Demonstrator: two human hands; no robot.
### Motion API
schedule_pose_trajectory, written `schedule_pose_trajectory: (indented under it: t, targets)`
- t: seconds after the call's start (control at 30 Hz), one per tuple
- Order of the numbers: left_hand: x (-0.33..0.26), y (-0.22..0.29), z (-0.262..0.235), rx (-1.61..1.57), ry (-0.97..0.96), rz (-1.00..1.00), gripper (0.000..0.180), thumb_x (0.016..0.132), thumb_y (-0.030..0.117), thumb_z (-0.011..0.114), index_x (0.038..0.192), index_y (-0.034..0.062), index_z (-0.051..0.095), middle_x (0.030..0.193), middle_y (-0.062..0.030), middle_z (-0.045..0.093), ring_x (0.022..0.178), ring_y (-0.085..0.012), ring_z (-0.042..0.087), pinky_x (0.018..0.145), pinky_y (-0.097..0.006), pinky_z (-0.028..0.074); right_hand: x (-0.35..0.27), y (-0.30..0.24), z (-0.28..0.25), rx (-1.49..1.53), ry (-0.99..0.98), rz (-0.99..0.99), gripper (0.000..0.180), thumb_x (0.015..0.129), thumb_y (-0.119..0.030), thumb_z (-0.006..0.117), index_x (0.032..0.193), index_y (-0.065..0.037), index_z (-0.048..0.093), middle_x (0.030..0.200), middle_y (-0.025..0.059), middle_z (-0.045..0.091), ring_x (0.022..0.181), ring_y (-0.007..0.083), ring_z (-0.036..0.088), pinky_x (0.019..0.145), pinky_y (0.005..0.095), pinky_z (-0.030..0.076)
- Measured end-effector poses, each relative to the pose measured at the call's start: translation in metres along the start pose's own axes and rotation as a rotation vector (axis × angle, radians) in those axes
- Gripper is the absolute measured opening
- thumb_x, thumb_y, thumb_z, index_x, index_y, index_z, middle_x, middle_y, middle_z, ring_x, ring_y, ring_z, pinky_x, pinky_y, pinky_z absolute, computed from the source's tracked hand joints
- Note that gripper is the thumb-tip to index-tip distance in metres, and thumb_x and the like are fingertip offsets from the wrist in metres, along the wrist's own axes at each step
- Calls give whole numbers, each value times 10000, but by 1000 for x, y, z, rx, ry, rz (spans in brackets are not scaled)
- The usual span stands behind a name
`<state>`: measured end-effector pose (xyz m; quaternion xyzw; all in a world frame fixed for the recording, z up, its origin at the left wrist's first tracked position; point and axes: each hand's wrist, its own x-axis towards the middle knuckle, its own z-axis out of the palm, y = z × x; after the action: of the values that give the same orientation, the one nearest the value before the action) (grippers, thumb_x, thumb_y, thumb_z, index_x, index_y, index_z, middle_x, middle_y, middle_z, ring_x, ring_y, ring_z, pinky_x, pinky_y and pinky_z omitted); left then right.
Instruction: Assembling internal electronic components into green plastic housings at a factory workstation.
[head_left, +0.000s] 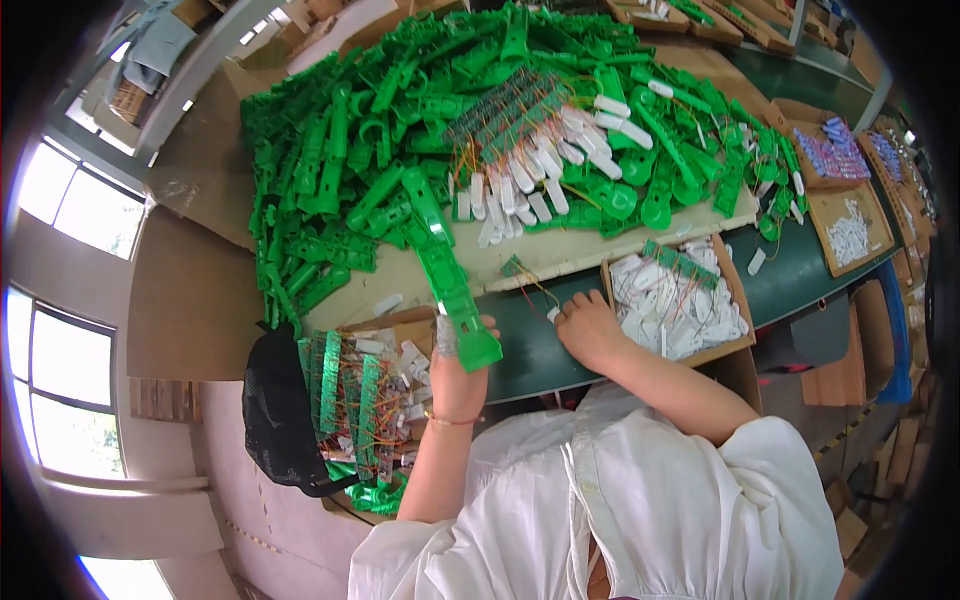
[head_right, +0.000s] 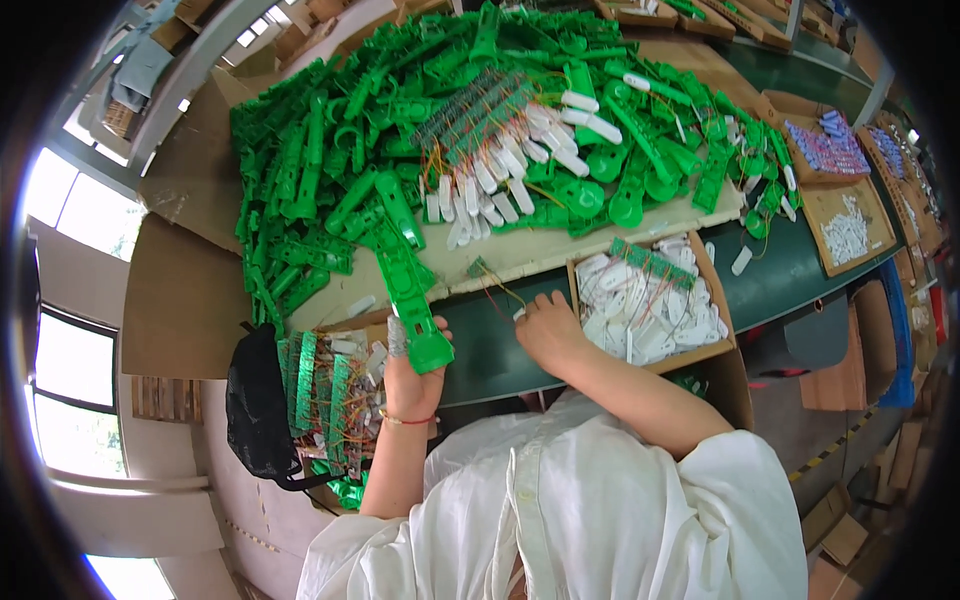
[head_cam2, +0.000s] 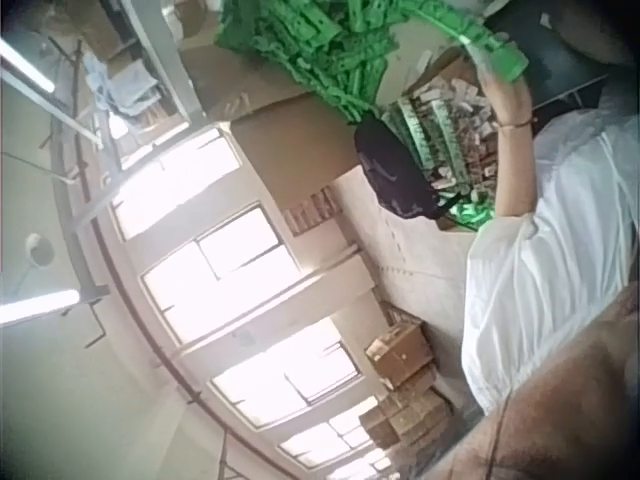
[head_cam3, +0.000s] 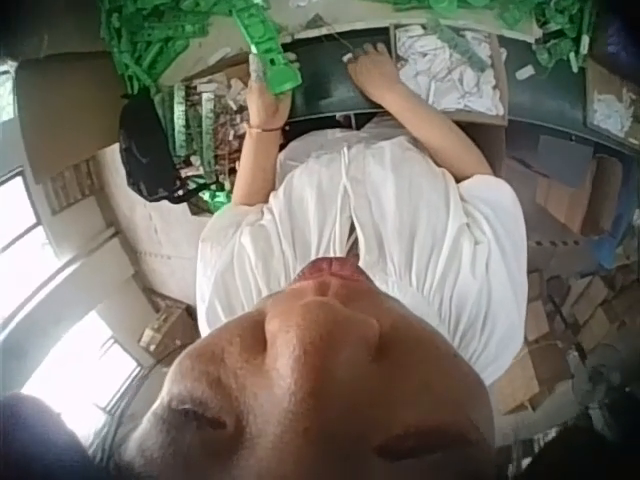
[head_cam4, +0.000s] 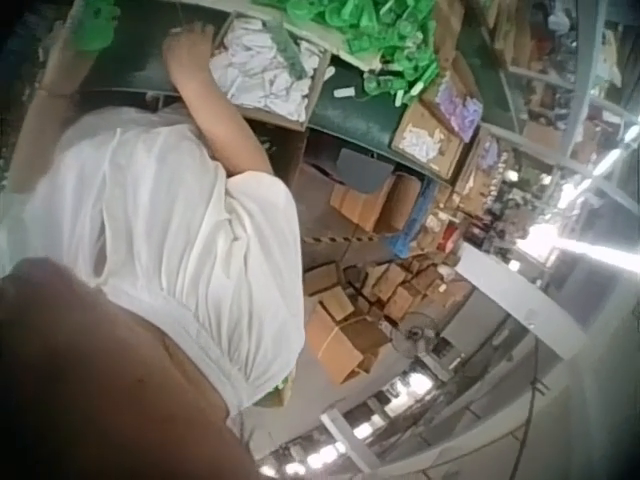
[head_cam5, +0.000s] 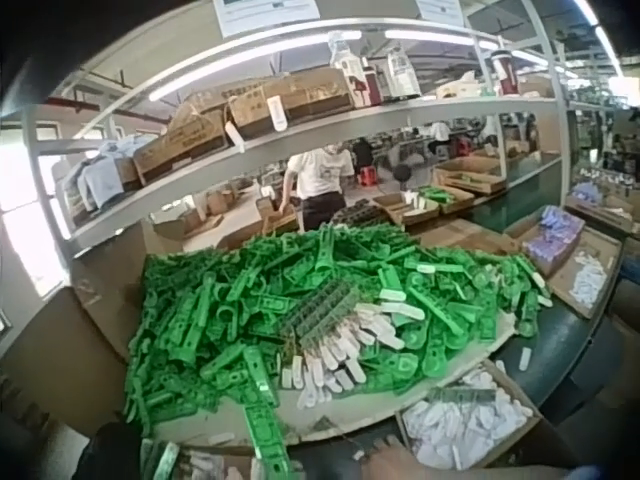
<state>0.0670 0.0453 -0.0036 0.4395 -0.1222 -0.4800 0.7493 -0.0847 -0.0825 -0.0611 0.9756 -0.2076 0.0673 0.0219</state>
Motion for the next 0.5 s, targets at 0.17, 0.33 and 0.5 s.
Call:
schedule_pose_trajectory:
  t: [0.17,0.33,0.5]
  targets:
    - [4,6,-6,-3,-26,40,361,909,287,456,1178,46,457,1087,-138,564,917,-219,573,753,-304,478,0,10,-19,251,-13,58,113,676,-157,633,761,-83,641,774,46,588,819,225,528,740,349,386]
    - [12,13,-16,-83,-29,16,394,916,281,407,1238,55,414,1156,-137,530,992,-238,554,825,-351,471,41,23,-35,341,98,113,302,683,-119,657,968,-49,587,962,79,568,896,277,526,754,384,434]
    - [8,19,-19,-225,-157,-53,413,897,267,396,1244,45,422,1074,-95,561,880,-213,574,772,-354,477,86,16,-12,344,114,59,411,705,-72,632,1105,-59,538,1122,101,526,959,299,524,807,378,450]
